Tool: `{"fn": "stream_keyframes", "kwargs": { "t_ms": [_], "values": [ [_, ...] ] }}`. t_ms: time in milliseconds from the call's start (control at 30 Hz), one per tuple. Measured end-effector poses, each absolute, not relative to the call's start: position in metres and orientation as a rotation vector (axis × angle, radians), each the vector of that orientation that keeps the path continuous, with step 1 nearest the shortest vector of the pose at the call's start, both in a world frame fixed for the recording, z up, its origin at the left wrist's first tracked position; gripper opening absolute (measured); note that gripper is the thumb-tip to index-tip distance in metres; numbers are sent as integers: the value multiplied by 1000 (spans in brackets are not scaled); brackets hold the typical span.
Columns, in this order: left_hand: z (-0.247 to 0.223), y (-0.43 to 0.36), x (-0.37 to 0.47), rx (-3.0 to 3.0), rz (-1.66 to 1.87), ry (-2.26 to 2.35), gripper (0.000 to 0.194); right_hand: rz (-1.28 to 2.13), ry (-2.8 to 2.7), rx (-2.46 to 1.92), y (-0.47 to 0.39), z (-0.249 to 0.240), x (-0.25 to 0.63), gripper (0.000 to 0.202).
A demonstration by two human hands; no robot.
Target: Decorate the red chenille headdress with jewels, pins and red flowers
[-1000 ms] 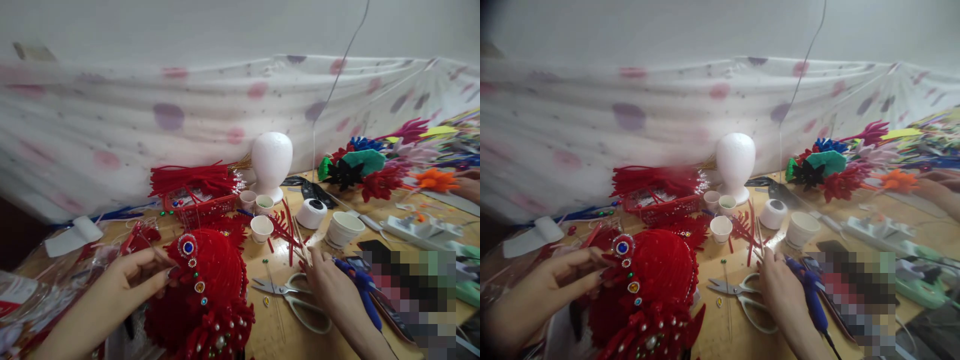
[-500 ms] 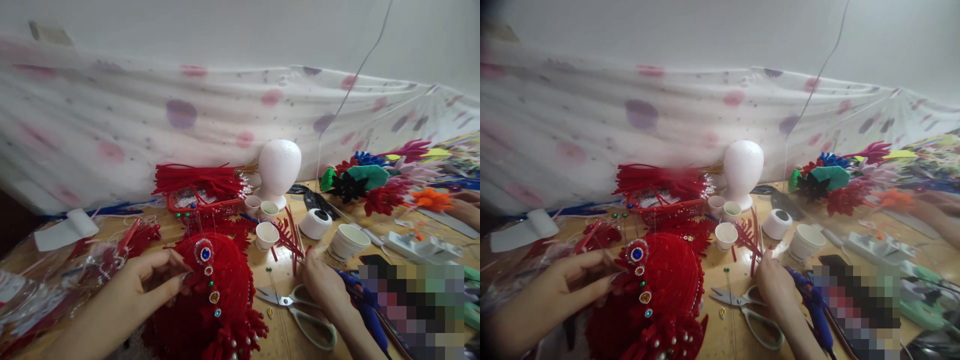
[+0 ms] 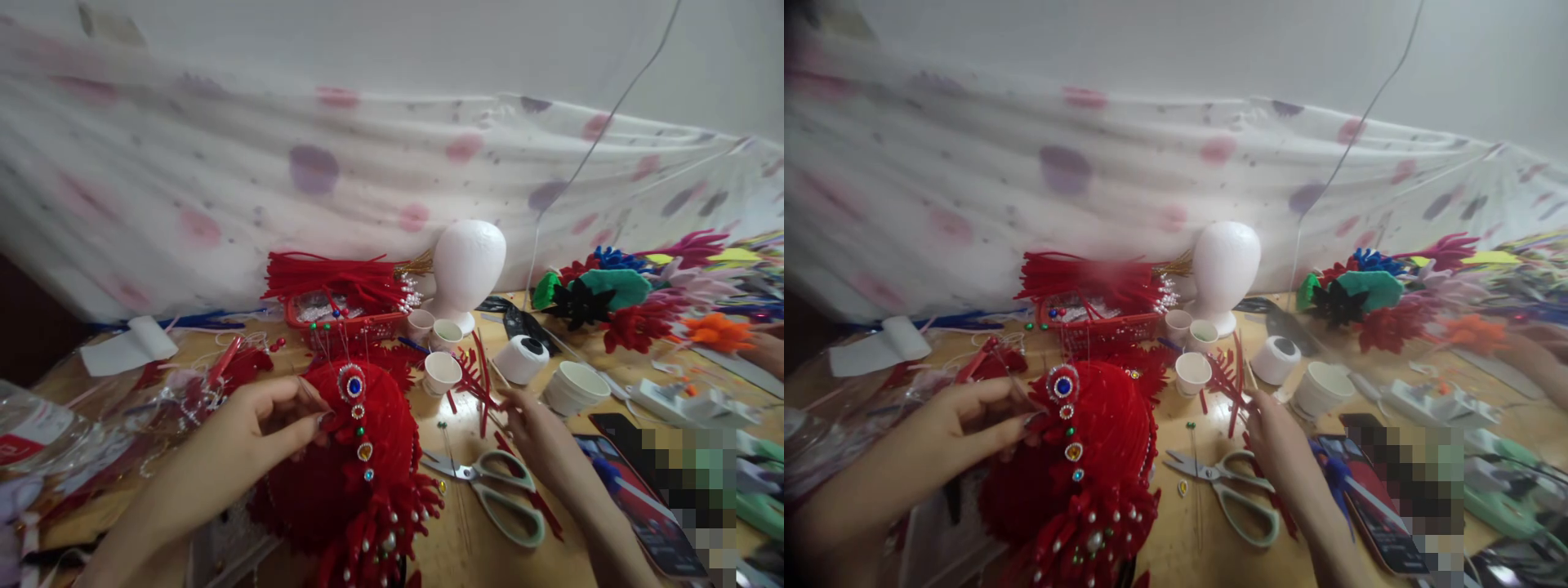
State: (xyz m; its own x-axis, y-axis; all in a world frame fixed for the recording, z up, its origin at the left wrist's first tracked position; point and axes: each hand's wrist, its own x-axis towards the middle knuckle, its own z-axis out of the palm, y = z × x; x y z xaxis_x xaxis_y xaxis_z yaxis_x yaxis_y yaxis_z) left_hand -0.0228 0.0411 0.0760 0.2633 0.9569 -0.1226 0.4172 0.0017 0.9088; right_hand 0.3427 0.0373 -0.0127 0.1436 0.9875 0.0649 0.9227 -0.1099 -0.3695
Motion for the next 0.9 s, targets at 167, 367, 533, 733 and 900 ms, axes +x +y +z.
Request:
{"fn": "stream_keyframes", "kwargs": {
  "t_ms": [167, 367, 533, 733, 900],
  "values": [
    [76, 42, -23, 1583, 721, 1342, 22, 501, -1664, -1886, -4, 5, 353, 49],
    [78, 43, -25, 1587, 683, 1395, 26, 452, -1605, -2430, -37, -23, 365, 39],
    [73, 44, -27, 1546, 688, 1428, 26, 371, -1707, -2655, -26, -39, 355, 37],
    [71, 44, -27, 1561, 650, 1437, 28, 319, -1725, -2708, -17, -37, 354, 23],
    [71, 43, -27, 1487, 691, 1431, 32, 223, -1753, -2726, -17, -43, 353, 24]
  ]
}}
